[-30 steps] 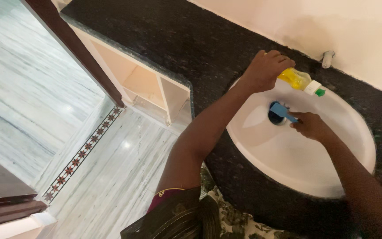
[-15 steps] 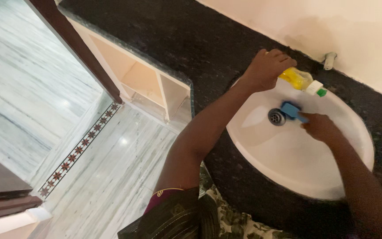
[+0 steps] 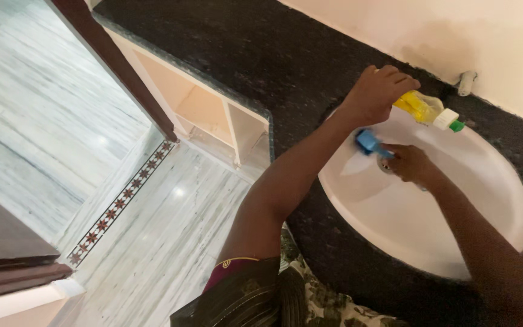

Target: The person scrubs a white bathroom sink using a blue brush and liquid soap. They repeatedly apply soap from a yellow bottle and scrub the sink basin and drain area.

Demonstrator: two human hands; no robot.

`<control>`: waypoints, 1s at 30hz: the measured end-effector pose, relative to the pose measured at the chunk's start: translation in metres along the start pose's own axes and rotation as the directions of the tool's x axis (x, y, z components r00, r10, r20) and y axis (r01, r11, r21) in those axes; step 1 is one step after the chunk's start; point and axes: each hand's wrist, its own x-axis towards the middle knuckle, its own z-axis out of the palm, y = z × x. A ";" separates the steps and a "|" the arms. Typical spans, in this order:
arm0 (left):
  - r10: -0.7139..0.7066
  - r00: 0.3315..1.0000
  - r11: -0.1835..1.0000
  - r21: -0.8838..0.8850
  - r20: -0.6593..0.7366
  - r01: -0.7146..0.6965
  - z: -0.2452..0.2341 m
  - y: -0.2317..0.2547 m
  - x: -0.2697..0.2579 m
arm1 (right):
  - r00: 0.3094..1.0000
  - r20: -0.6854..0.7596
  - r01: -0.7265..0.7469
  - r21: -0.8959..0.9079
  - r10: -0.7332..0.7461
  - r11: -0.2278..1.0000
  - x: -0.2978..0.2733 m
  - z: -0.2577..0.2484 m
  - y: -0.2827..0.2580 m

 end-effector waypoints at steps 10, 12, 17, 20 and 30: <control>0.013 0.996 0.998 -0.064 0.085 -0.008 0.005 0.007 -0.005 | 0.918 0.395 -0.222 0.417 0.045 0.881 -0.080 -0.006 0.013; 0.030 0.997 0.998 -0.062 0.074 -0.026 0.009 0.009 -0.008 | 0.953 0.237 -0.250 0.278 0.186 0.927 -0.078 -0.011 0.020; 0.038 0.999 0.999 -0.014 0.018 -0.038 0.006 0.008 -0.005 | 0.948 0.315 -0.053 0.308 -0.049 0.950 -0.078 0.011 0.000; 0.063 0.997 0.998 -0.027 0.034 -0.062 -0.002 0.008 -0.007 | 0.926 0.338 0.078 0.272 -0.171 0.959 -0.065 0.015 -0.002; 0.090 0.995 0.995 -0.049 0.053 -0.087 -0.014 0.013 0.001 | 0.939 -0.190 0.202 -0.367 -0.286 0.908 -0.018 0.021 0.061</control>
